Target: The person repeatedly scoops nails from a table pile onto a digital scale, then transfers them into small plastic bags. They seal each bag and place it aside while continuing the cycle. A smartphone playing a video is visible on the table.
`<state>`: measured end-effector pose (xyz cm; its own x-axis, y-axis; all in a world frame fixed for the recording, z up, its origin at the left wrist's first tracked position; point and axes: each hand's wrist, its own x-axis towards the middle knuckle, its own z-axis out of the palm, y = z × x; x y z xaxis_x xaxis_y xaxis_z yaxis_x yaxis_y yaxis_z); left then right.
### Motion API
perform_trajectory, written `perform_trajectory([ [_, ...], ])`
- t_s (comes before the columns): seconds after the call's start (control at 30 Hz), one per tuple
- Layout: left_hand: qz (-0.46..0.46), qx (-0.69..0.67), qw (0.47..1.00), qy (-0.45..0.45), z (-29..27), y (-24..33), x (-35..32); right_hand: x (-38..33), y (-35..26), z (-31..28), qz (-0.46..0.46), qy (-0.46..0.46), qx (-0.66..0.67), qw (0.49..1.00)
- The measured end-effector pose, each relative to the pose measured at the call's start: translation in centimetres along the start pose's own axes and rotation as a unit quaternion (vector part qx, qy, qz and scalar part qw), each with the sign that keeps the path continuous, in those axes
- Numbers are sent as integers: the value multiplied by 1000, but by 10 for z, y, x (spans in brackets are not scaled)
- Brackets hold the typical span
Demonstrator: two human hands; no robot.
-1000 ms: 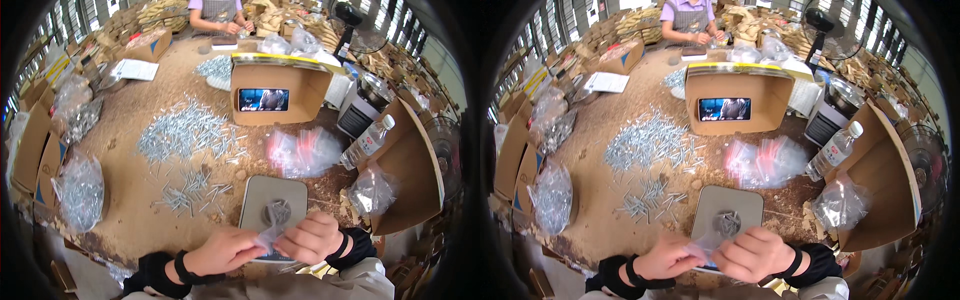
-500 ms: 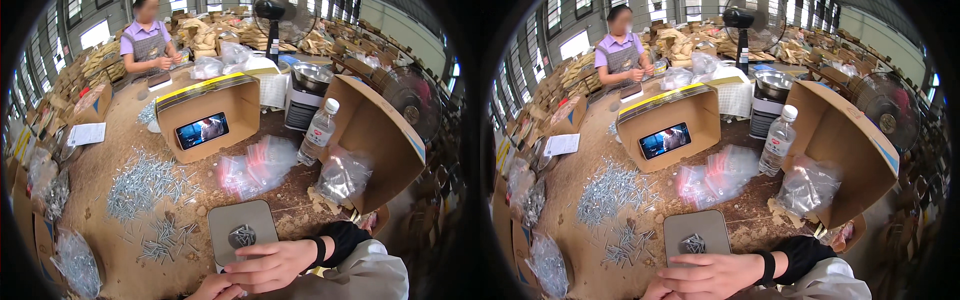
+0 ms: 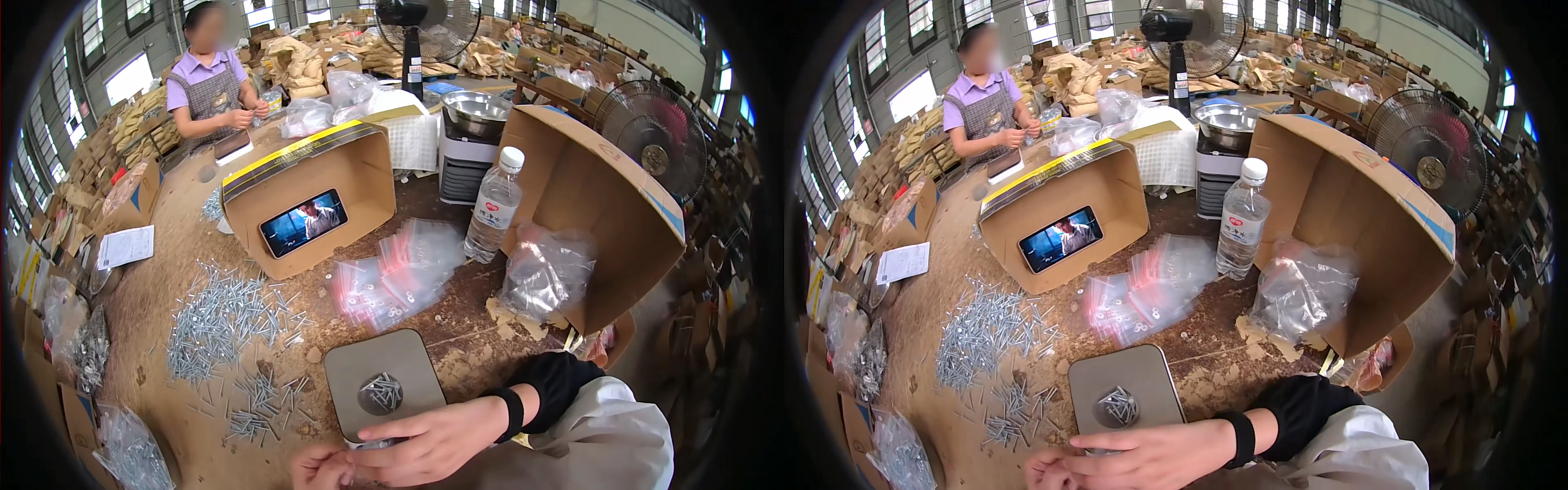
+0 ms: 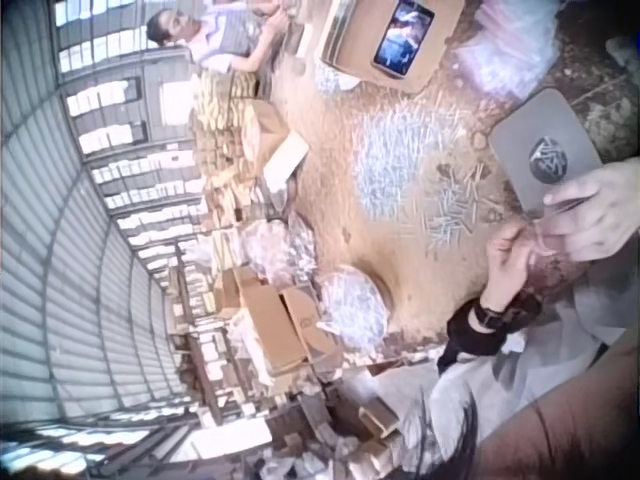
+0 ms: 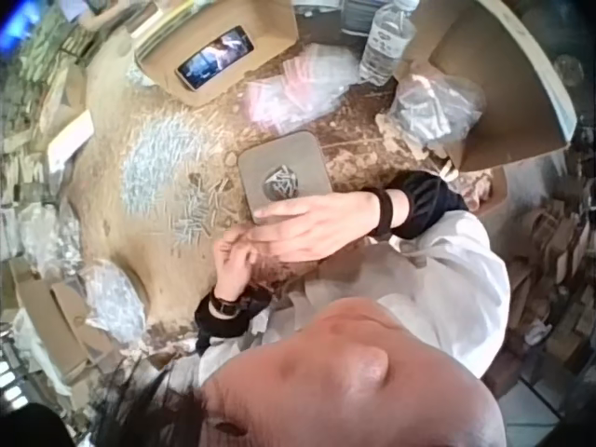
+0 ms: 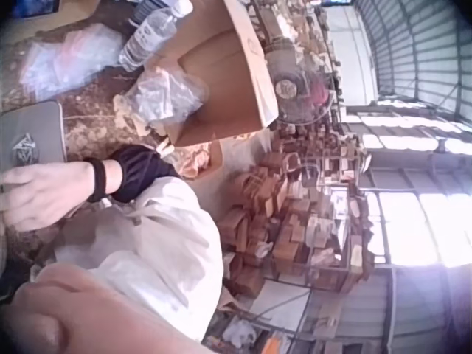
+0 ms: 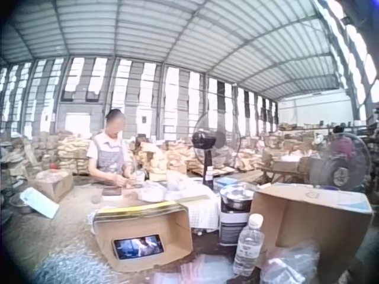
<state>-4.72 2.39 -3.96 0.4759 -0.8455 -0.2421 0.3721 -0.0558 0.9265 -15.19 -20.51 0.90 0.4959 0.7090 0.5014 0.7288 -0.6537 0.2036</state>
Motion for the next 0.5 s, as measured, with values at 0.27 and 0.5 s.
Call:
perform_trajectory([
  [0.27,280,307,908,46,11,28,14,-1,1,-2,66,-4,-61,996],
  [0.5,313,368,871,-88,24,34,25,6,-2,-4,34,-42,17,998],
])
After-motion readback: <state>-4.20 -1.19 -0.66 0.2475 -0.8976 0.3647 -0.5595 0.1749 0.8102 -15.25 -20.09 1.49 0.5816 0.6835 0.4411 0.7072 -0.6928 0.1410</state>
